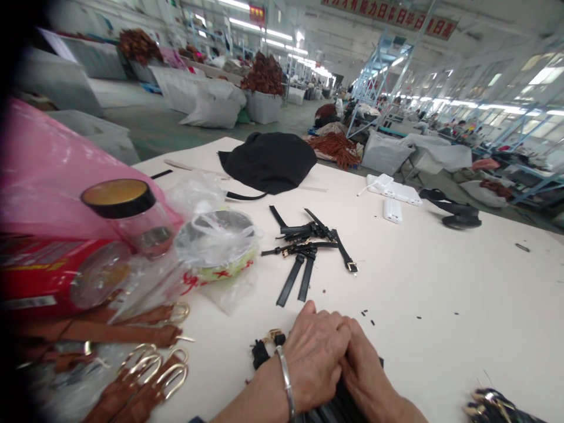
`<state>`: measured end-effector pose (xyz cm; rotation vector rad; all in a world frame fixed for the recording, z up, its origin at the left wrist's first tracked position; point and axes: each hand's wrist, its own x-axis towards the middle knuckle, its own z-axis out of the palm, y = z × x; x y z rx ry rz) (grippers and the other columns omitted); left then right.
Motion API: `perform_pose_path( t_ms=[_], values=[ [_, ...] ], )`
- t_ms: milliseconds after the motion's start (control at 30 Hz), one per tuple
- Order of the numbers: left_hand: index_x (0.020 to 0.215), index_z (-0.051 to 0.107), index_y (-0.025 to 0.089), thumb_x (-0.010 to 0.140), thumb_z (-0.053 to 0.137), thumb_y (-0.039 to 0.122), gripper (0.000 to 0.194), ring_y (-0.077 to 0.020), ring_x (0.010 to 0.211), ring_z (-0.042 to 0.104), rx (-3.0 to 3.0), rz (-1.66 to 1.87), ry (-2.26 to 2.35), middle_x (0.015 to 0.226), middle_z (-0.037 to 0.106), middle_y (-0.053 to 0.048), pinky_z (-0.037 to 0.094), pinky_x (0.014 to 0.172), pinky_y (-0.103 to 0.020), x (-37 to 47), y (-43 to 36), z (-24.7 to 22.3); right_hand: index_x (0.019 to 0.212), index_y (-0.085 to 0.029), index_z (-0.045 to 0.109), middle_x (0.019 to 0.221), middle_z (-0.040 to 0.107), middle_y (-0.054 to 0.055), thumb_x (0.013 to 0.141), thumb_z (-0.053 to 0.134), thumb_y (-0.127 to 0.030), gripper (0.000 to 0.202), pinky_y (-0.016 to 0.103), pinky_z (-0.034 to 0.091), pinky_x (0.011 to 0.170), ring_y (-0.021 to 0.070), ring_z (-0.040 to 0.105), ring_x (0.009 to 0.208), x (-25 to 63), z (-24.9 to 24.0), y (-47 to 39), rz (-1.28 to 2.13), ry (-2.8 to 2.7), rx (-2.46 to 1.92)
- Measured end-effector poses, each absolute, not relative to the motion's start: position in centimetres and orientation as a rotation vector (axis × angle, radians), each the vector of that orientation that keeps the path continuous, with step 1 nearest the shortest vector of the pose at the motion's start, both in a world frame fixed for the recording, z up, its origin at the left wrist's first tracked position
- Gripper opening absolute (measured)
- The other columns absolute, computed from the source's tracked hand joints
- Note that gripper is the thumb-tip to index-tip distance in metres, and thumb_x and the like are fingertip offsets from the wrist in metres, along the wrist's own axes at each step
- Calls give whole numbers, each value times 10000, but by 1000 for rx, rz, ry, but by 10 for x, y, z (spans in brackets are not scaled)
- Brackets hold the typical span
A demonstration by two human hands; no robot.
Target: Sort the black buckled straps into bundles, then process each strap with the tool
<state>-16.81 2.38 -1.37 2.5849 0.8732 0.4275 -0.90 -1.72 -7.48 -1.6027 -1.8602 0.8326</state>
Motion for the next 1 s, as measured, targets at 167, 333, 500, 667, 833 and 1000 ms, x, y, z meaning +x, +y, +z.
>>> perform_pose_path(
  t_ms=[167,333,500,667,833,1000],
  values=[
    [935,524,156,618,580,284,347,-251,919,478,2519,400,861,949,570,-103,321,888,-445,-170,21,-18,1177,-211,555,1206,559,100,845,476,-348,367,420,388,984,261,495,1128,-11,-56,-40,1071,-1819,-1602],
    [902,584,130,700,502,298,275,-268,946,478,2508,216,917,924,591,-130,269,938,-504,-168,22,-23,825,-212,708,814,684,34,768,511,-244,207,332,500,768,212,622,786,16,-21,3,1069,-2095,-1768],
    [847,624,124,703,499,278,245,-268,971,468,2519,160,901,949,599,-139,258,944,-501,-168,26,-21,1012,-258,676,1050,644,56,747,482,-155,344,366,491,802,224,595,890,39,-25,87,157,-2243,-1909],
    [846,628,116,702,492,293,266,-268,947,470,2532,130,860,922,599,-143,280,914,-507,-167,29,-24,992,-270,662,1188,579,56,745,532,-181,292,389,465,835,256,521,1039,49,-32,133,125,-2387,-1777],
    [853,628,113,702,511,307,272,-261,956,459,2528,126,878,943,598,-133,263,937,-511,-166,27,-29,974,-201,589,1005,629,102,823,480,-266,197,398,429,827,231,566,919,61,-29,132,178,-2609,-1631],
    [866,633,108,701,523,317,287,-253,957,459,2534,110,879,955,598,-127,267,943,-495,-166,28,-26,970,-207,497,627,566,-13,881,381,-458,291,275,389,550,160,520,540,22,-29,116,378,-2271,-1847]
  ],
)
